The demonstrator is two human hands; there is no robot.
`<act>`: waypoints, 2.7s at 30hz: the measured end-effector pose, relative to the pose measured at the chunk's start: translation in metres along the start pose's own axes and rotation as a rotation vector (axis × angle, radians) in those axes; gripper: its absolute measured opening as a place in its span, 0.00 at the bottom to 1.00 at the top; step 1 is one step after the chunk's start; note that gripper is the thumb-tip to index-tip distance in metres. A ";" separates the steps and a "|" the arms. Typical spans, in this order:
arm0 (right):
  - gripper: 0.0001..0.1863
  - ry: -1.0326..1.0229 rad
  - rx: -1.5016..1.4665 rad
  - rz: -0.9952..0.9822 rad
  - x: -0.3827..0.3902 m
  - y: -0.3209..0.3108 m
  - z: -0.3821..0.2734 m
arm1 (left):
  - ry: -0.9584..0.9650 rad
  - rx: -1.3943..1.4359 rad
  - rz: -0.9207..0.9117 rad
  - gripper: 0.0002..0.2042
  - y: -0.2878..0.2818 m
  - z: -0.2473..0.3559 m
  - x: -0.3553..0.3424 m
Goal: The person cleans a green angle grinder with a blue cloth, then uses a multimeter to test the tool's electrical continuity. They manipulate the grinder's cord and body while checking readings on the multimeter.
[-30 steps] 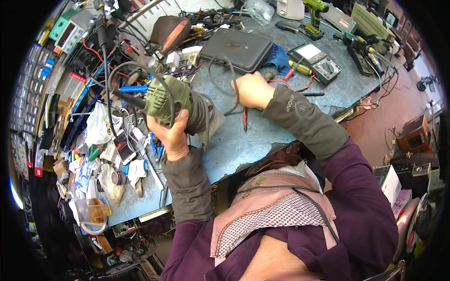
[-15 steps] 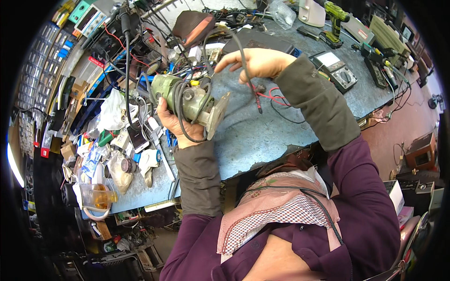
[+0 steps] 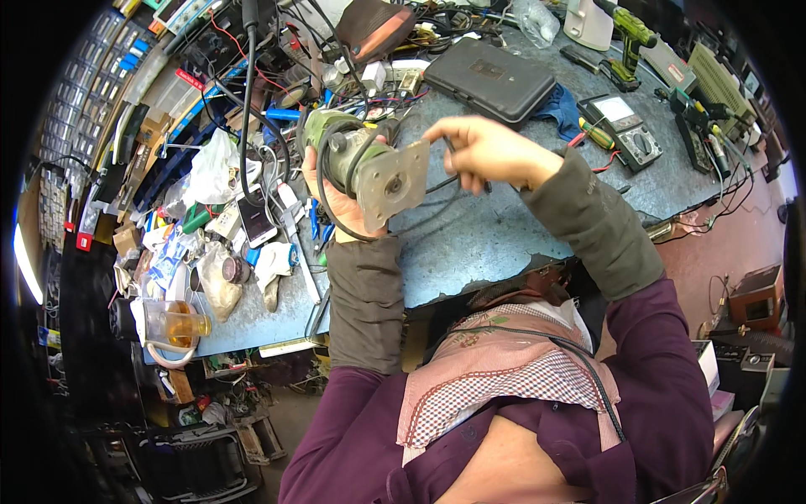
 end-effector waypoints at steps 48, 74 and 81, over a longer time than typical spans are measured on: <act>0.12 0.132 -0.654 0.350 -0.085 -0.048 0.005 | 0.094 0.214 0.059 0.31 0.014 -0.013 -0.010; 0.14 -1.092 0.560 0.742 0.030 0.134 -0.043 | 0.180 -0.179 -0.075 0.32 -0.024 -0.011 0.004; 0.21 -0.508 -0.957 0.329 0.015 0.146 0.002 | 0.039 -0.297 0.105 0.41 -0.003 -0.017 0.015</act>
Point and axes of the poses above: each hand's wrist, its own x-axis away from the middle knuckle, its own y-axis out of the palm, z = x × y, the point moved 4 cm from there along -x, towards the middle knuckle, and after that the axes turned 7 degrees about x, right-handed, at the moved point
